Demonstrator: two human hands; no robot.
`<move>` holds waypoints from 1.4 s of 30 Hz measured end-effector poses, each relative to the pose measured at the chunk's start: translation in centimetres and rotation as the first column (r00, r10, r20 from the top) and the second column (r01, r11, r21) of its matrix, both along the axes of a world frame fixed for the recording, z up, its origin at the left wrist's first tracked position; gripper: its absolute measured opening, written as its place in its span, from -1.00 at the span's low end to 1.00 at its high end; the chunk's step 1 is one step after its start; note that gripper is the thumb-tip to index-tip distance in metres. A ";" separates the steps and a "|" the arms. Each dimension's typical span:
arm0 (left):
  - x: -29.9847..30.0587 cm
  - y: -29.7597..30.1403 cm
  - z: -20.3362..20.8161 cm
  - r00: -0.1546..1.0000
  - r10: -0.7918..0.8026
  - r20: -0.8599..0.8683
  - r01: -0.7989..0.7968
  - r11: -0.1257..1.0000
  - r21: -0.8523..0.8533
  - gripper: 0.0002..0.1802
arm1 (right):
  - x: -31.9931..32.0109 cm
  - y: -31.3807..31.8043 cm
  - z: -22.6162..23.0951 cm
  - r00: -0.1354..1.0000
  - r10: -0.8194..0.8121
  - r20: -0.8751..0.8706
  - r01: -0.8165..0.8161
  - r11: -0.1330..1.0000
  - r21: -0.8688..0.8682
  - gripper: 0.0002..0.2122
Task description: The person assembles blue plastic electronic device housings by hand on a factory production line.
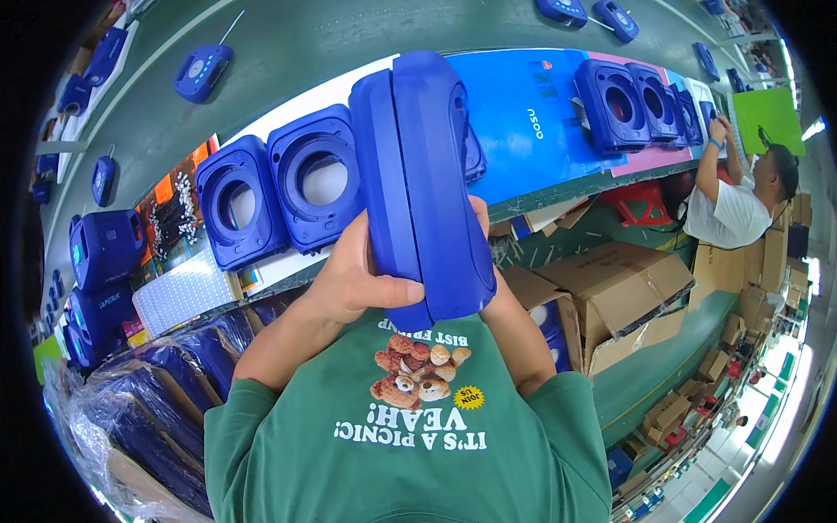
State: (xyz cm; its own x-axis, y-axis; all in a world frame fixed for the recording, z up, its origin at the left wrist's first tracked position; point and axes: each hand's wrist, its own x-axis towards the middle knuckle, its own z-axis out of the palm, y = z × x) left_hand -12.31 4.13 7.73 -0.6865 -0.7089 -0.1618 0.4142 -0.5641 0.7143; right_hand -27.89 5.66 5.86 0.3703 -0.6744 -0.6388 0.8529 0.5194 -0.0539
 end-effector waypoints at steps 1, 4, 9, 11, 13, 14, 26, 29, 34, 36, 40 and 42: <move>0.0 0.0 0.0 1.000 -0.009 0.000 0.009 1.000 -0.007 -0.05 | -0.1 0.2 -0.5 1.000 0.001 0.000 -0.001 1.000 0.001 -0.65; -0.4 0.6 0.4 0.996 0.032 0.081 -0.026 0.997 -0.072 -0.03 | -0.9 1.0 -1.7 0.973 0.036 -0.226 -0.074 0.984 -0.164 -0.60; -0.1 0.9 -0.4 0.997 0.069 -0.028 -0.071 0.994 -0.089 -0.03 | -0.2 1.8 -3.9 0.818 0.001 -0.576 -0.271 0.883 -0.383 -0.53; 0.2 0.3 -0.4 0.999 0.052 -0.001 -0.052 0.988 -0.144 0.02 | -1.4 2.2 -4.8 0.724 -0.047 -0.688 -0.363 0.822 -0.438 -0.49; 0.4 -0.5 0.5 0.997 -0.067 0.033 0.070 0.994 -0.087 0.05 | -1.5 2.0 -5.8 0.621 -0.115 -0.775 -0.455 0.752 -0.477 -0.46; 0.3 -0.5 0.7 0.997 -0.068 0.034 0.071 0.993 -0.089 0.05 | -1.6 1.4 -6.4 0.566 -0.156 -0.809 -0.502 0.714 -0.488 -0.45; 1.1 0.2 -0.6 0.995 -0.050 0.081 0.062 0.986 -0.152 0.10 | -3.4 -0.2 -6.5 0.849 -0.181 -0.497 -0.165 0.803 -0.573 -0.32; 1.1 0.4 -3.2 0.992 0.097 0.082 -0.071 0.961 -0.267 0.20 | -4.4 0.1 -6.4 0.918 -0.186 -0.352 -0.057 0.814 -0.578 -0.29; 0.7 0.0 -4.4 0.923 0.371 0.100 -0.320 0.887 -0.333 0.24 | -6.7 0.7 -4.5 0.722 -0.324 -0.612 -0.198 0.751 -0.631 -0.22; 0.2 -0.1 -4.0 0.907 0.414 0.081 -0.365 0.866 -0.343 0.17 | -6.9 1.0 -3.4 0.614 -0.397 -0.682 -0.242 0.728 -0.641 -0.17; 0.1 -0.5 -4.0 0.926 0.370 0.075 -0.331 0.892 -0.308 0.07 | -7.2 1.7 -2.6 0.508 -0.469 -0.722 -0.272 0.708 -0.651 -0.03; 0.0 -0.6 -3.9 0.931 0.362 0.051 -0.334 0.899 -0.285 0.02 | -7.4 2.1 -2.4 0.524 -0.458 -0.718 -0.283 0.701 -0.654 0.00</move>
State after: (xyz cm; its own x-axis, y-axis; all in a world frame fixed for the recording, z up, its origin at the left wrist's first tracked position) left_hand -12.34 3.55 3.83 -0.3781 -0.9257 0.0115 0.4672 -0.1801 0.8656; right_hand -35.32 7.80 3.48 -0.1281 -0.9915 0.0235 0.2563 -0.0560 -0.9650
